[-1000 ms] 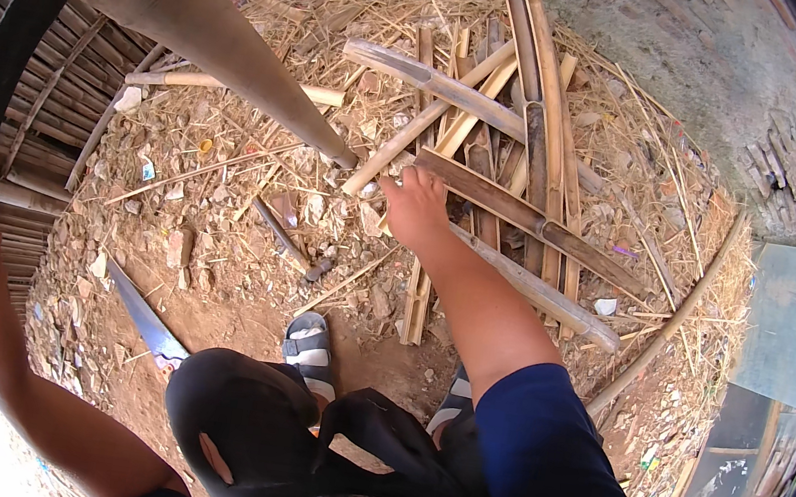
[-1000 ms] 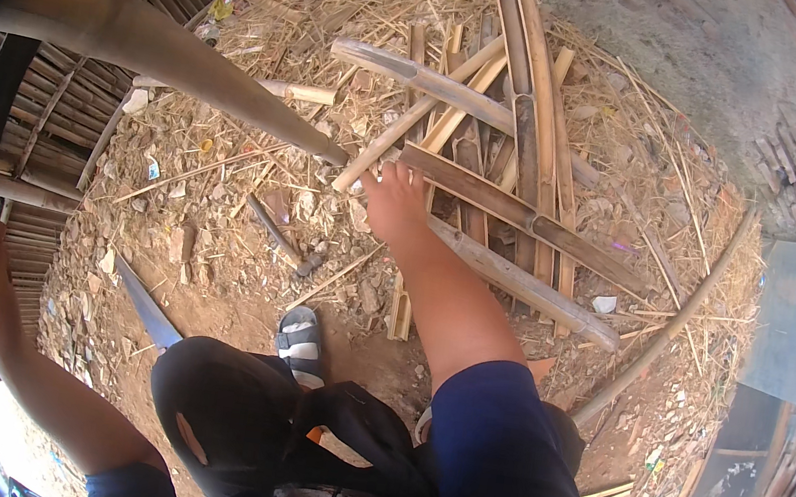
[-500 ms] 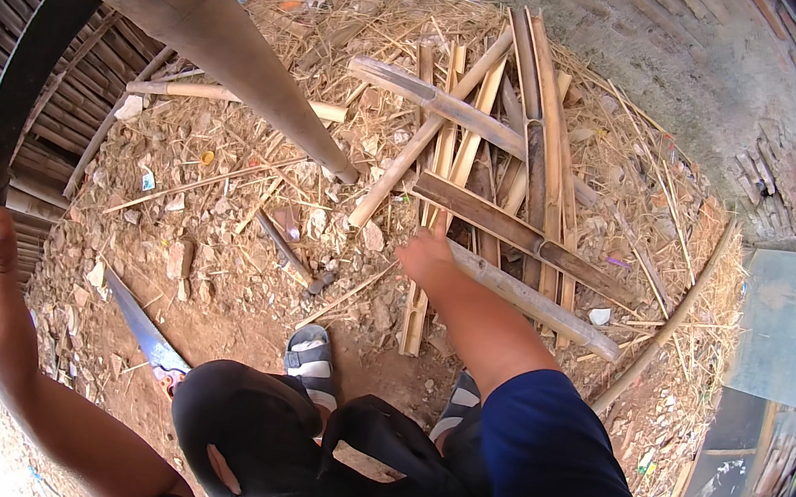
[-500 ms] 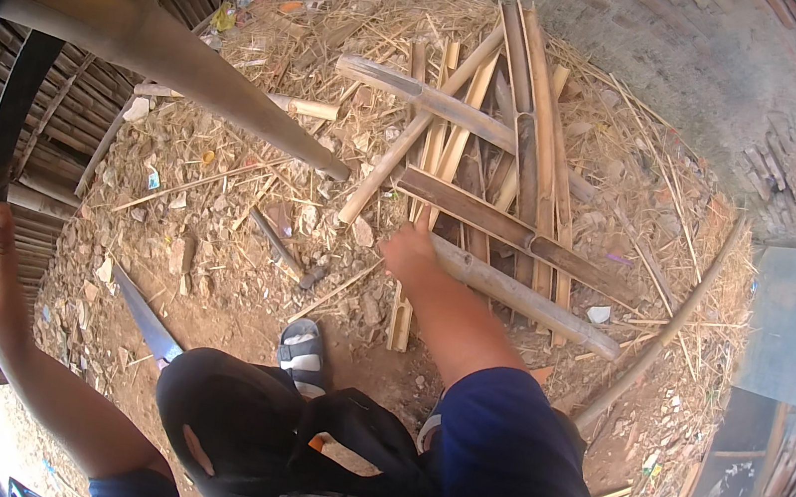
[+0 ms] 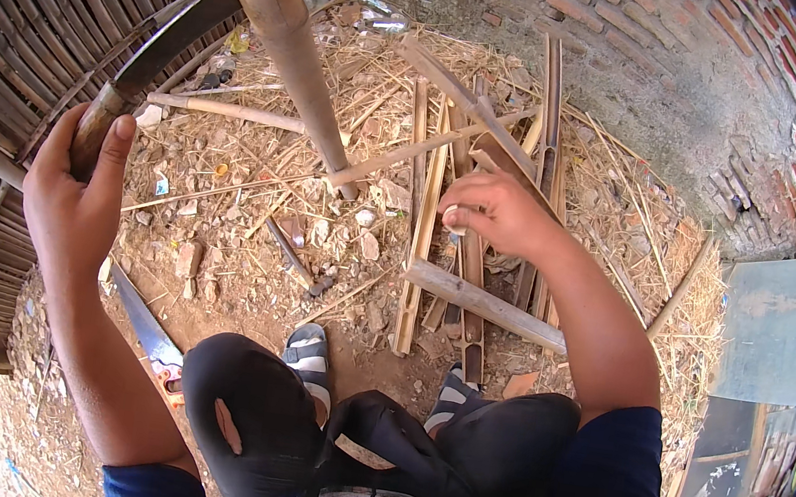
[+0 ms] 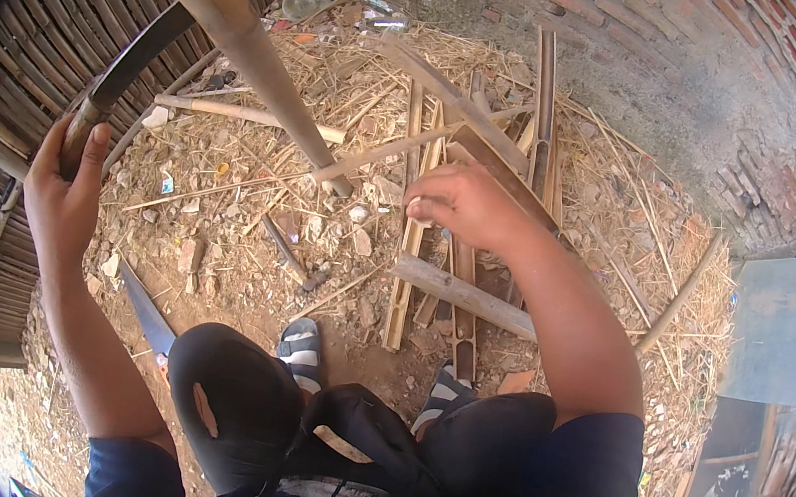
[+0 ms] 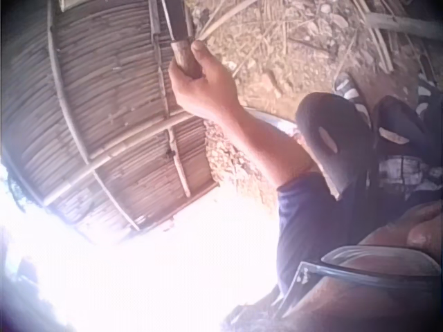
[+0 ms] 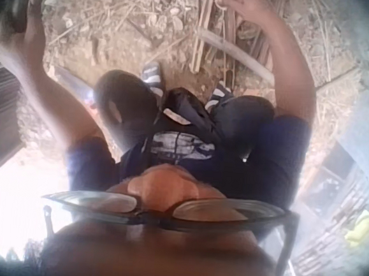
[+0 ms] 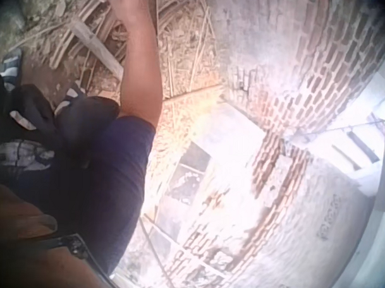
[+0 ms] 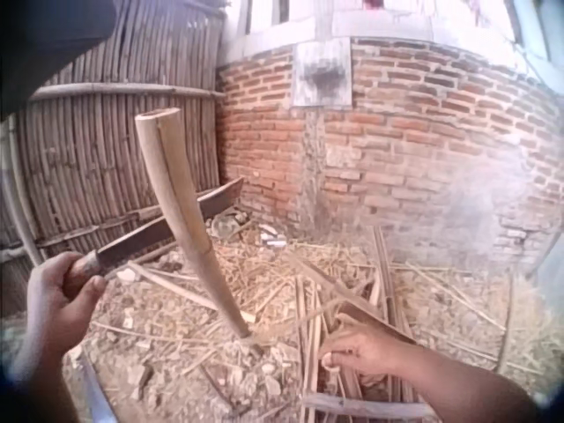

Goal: The person splits a hollow bamboo pole vertically by positioning a knife on its end and striking it with a hammer, then clears away several thin wood strips from the ground.

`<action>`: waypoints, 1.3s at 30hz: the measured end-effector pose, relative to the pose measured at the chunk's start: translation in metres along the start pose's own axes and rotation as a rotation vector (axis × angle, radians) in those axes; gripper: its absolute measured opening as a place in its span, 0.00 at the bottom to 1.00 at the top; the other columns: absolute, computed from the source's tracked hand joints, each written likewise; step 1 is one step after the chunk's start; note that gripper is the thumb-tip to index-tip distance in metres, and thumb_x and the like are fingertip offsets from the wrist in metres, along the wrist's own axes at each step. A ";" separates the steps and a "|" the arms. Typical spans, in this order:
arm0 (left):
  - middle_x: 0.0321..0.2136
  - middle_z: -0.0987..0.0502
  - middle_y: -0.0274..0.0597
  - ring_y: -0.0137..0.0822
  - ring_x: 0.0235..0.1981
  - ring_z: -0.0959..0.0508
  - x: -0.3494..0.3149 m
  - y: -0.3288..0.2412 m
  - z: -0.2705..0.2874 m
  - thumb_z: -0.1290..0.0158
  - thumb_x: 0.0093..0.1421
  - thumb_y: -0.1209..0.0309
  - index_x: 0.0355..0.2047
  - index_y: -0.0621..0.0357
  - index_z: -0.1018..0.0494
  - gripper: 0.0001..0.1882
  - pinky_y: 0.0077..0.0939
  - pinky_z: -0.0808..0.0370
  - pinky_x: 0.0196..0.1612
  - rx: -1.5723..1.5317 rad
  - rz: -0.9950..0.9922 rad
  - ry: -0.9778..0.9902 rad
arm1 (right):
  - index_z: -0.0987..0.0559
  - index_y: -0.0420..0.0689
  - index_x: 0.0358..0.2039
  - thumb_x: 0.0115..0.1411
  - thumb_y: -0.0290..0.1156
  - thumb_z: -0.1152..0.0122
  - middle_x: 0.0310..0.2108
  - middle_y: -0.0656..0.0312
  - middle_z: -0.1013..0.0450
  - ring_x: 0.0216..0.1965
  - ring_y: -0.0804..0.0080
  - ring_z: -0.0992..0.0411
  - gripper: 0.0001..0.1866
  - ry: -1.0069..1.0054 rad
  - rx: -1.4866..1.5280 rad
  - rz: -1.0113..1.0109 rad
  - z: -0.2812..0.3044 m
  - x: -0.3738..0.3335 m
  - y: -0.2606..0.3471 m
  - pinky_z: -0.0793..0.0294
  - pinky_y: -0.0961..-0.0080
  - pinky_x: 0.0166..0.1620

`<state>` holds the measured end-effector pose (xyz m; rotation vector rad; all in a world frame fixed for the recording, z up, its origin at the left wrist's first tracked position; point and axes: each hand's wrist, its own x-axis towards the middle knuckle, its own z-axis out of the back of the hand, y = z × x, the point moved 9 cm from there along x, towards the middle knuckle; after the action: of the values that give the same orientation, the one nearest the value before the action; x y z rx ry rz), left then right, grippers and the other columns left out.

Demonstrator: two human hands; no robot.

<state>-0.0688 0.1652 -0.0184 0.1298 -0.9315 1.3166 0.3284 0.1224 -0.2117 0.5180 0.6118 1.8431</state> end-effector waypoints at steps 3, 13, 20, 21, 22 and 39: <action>0.33 0.16 0.50 0.37 0.36 0.16 0.001 0.000 0.003 0.36 0.61 0.45 0.51 0.63 0.21 0.32 0.31 0.22 0.43 0.035 -0.043 -0.014 | 0.15 0.45 0.44 0.64 0.40 0.32 0.42 0.61 0.18 0.46 0.68 0.21 0.14 -0.215 0.130 -0.006 0.055 -0.026 0.031 0.24 0.69 0.53; 0.35 0.15 0.50 0.46 0.40 0.14 -0.008 -0.019 0.007 0.39 0.61 0.41 0.51 0.59 0.20 0.34 0.36 0.21 0.44 0.049 -0.084 0.029 | 0.16 0.46 0.47 0.69 0.48 0.39 0.42 0.64 0.18 0.50 0.72 0.23 0.19 -0.718 0.342 0.145 0.203 -0.100 0.075 0.26 0.69 0.58; 0.37 0.15 0.51 0.48 0.41 0.15 -0.006 -0.021 0.007 0.41 0.60 0.38 0.52 0.59 0.20 0.36 0.38 0.21 0.46 0.117 -0.103 0.010 | 0.26 0.39 0.55 0.74 0.39 0.46 0.49 0.52 0.24 0.53 0.60 0.24 0.18 -1.271 0.606 0.132 0.275 -0.208 0.049 0.22 0.58 0.58; 0.37 0.15 0.52 0.48 0.41 0.15 -0.006 -0.020 0.009 0.41 0.60 0.37 0.52 0.59 0.20 0.37 0.38 0.21 0.46 0.140 -0.103 0.000 | 0.27 0.39 0.56 0.75 0.37 0.47 0.51 0.51 0.25 0.54 0.58 0.24 0.17 -1.388 0.652 0.134 0.282 -0.227 0.041 0.22 0.56 0.58; 0.37 0.15 0.52 0.48 0.42 0.15 -0.005 -0.017 0.007 0.42 0.60 0.36 0.53 0.59 0.20 0.38 0.38 0.21 0.47 0.119 -0.095 0.007 | 0.30 0.38 0.58 0.75 0.35 0.49 0.52 0.49 0.27 0.54 0.55 0.24 0.18 -1.479 0.636 0.135 0.289 -0.250 0.037 0.21 0.53 0.58; 0.35 0.15 0.46 0.42 0.40 0.15 -0.002 -0.003 -0.002 0.42 0.61 0.36 0.52 0.54 0.20 0.35 0.34 0.23 0.46 0.107 -0.040 0.081 | 0.41 0.38 0.68 0.74 0.37 0.52 0.63 0.39 0.35 0.62 0.44 0.30 0.27 -2.631 0.950 -0.467 0.100 -0.777 -0.174 0.27 0.34 0.58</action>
<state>-0.0656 0.1643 -0.0195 0.1757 -0.7871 1.3249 0.7712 -0.5418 -0.2918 2.2529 -0.4124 -0.6518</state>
